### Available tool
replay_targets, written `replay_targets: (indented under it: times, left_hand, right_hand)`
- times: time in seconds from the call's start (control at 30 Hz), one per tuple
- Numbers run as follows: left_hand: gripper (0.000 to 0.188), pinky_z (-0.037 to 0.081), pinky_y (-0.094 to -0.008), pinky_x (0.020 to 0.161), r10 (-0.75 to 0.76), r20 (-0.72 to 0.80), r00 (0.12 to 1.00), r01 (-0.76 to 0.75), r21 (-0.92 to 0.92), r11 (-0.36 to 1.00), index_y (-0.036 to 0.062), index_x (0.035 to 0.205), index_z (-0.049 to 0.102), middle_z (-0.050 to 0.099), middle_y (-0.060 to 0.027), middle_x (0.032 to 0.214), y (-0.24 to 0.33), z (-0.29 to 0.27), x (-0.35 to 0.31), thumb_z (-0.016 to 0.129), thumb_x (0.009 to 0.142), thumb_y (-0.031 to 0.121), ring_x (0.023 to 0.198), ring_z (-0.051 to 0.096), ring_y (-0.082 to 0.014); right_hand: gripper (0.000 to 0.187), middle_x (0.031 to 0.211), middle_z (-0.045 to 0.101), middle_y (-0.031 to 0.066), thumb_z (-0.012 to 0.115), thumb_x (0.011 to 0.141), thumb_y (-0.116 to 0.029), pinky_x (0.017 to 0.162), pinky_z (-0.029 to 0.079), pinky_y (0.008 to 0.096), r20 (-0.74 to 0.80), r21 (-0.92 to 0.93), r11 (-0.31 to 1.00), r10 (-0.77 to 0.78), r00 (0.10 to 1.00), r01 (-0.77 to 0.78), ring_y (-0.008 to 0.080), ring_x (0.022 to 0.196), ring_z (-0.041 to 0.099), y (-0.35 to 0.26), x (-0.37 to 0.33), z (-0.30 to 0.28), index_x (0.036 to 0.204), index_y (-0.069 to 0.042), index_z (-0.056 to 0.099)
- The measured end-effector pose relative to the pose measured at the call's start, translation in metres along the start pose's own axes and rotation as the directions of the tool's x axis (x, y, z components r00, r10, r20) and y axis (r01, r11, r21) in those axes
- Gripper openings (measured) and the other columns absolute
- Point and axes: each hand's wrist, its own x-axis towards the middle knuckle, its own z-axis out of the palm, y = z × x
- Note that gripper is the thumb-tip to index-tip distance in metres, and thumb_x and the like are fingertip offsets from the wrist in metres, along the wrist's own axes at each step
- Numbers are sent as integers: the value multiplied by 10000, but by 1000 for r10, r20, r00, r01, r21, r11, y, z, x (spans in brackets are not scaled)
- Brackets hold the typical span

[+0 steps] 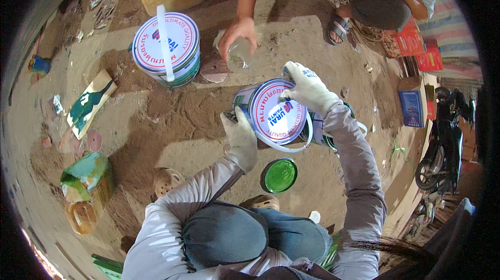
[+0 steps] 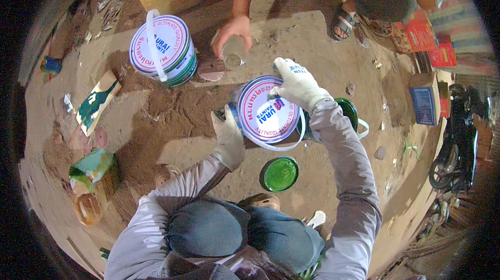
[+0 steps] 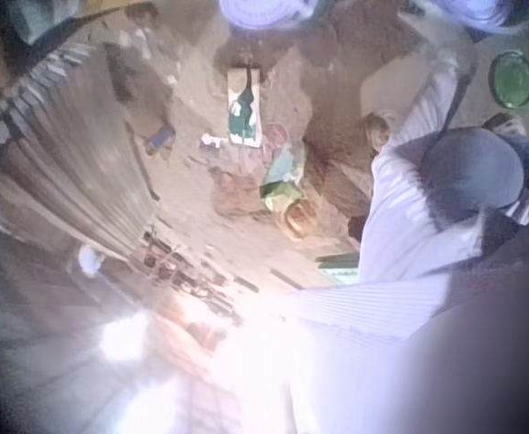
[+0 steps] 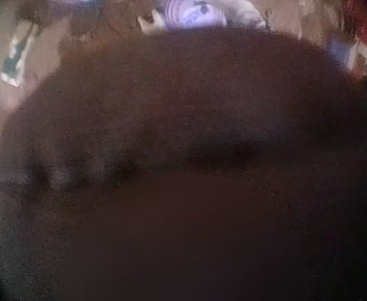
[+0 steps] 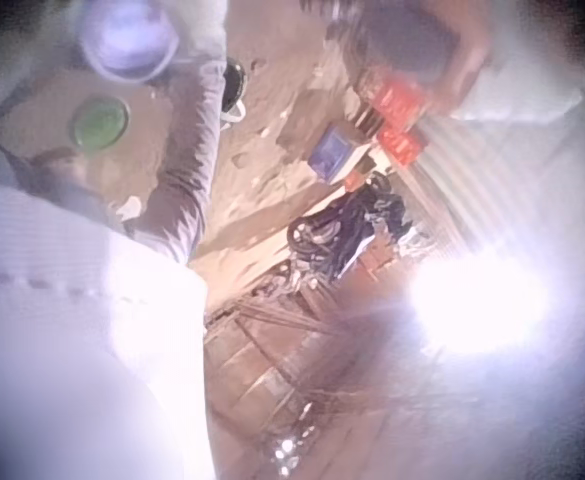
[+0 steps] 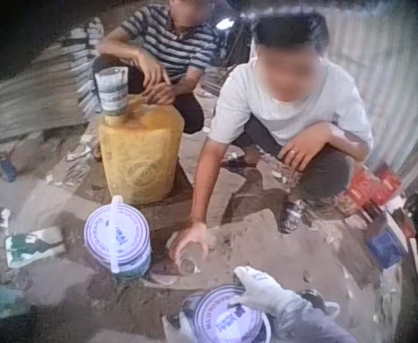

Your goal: The person opens paint cans and pours green, blue, and yellow paint into a plastic cup. They handle multiple paint cans and lids, transferring paint between containers while seated on the ground.

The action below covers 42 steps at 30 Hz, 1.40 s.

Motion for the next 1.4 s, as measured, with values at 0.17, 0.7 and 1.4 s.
replay_targets:
  times: [0.17, 0.7, 1.4]
  left_hand:
    - [535, 498, -426, 991, 271, 248, 930, -359, 454, 815, -20, 1472, 428, 596, -260, 1328, 12, -17, 21, 587, 1051, 270, 1152, 621, -364]
    - [544, 373, -406, 1195, 246, 969, -9, -951, -85, 299, 39, 1539, 429, 493, -201, 1525, 6, 32, 158, 518, 1016, 158, 1391, 502, -331]
    - [355, 421, -409, 1133, 60, 903, 425, -774, 328, 542, 63, 1370, 615, 638, -165, 1361, 37, 30, 130, 486, 1079, 220, 1300, 574, -347]
  right_hand:
    - [566, 1076, 618, 192, 877, 742, -281, 882, 496, 481, -44, 21, 1000, -3, 999, 4, 413, 1047, 618, 1, -6, -1, 1133, -65, 530]
    - [735, 1215, 557, 190, 919, 624, -220, 1029, 451, 475, 166, -185, 982, 78, 983, -46, 423, 1212, 533, -40, 10, -17, 1219, -45, 525]
    - [402, 930, 563, 128, 830, 809, -262, 718, 473, 377, 135, 146, 989, -58, 989, 38, 281, 794, 565, -34, -30, -91, 970, 3, 573]
